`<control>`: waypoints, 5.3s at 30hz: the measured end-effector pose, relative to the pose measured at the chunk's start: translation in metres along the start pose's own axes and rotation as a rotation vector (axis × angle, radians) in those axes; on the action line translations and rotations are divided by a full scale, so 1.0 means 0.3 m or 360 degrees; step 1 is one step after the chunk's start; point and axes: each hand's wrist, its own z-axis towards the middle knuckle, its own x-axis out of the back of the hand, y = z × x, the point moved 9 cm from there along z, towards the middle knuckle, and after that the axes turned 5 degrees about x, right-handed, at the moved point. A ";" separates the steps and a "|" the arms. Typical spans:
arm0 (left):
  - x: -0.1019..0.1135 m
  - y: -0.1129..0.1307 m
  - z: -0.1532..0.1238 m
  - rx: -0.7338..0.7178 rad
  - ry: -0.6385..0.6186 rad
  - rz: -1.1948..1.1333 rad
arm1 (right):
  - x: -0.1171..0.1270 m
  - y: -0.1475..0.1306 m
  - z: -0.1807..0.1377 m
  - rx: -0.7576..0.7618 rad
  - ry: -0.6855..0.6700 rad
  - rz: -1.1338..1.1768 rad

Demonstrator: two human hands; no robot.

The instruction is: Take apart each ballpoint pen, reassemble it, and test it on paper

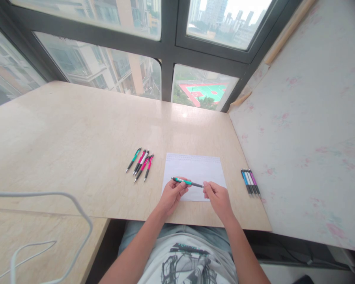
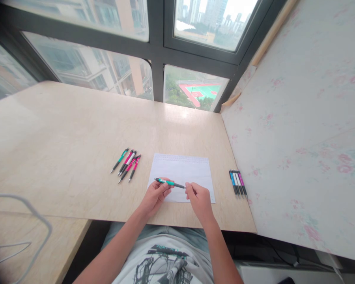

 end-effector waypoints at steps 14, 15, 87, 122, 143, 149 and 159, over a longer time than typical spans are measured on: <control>-0.013 0.009 -0.006 -0.0006 0.0007 0.0009 | -0.008 -0.016 0.007 0.0064 -0.0078 0.0001; -0.014 0.010 -0.006 -0.0008 0.0005 0.0009 | -0.005 -0.017 0.008 0.0068 -0.0064 0.0020; -0.191 0.058 -0.110 -0.0497 -0.0246 0.1830 | -0.059 -0.101 0.042 0.0156 0.0026 0.0393; 0.050 0.275 -0.048 -0.0892 0.0339 0.2419 | -0.010 0.103 0.059 -0.0119 0.0552 0.1125; 0.049 0.278 -0.050 -0.0868 0.0353 0.2414 | 0.000 0.093 0.045 -0.0109 0.0599 0.1185; 0.057 0.272 -0.046 -0.0850 0.0344 0.2413 | 0.001 0.086 0.043 -0.0096 0.0602 0.1188; 0.057 0.270 -0.046 -0.0841 0.0336 0.2412 | -0.009 0.087 0.039 -0.0090 0.0558 0.1134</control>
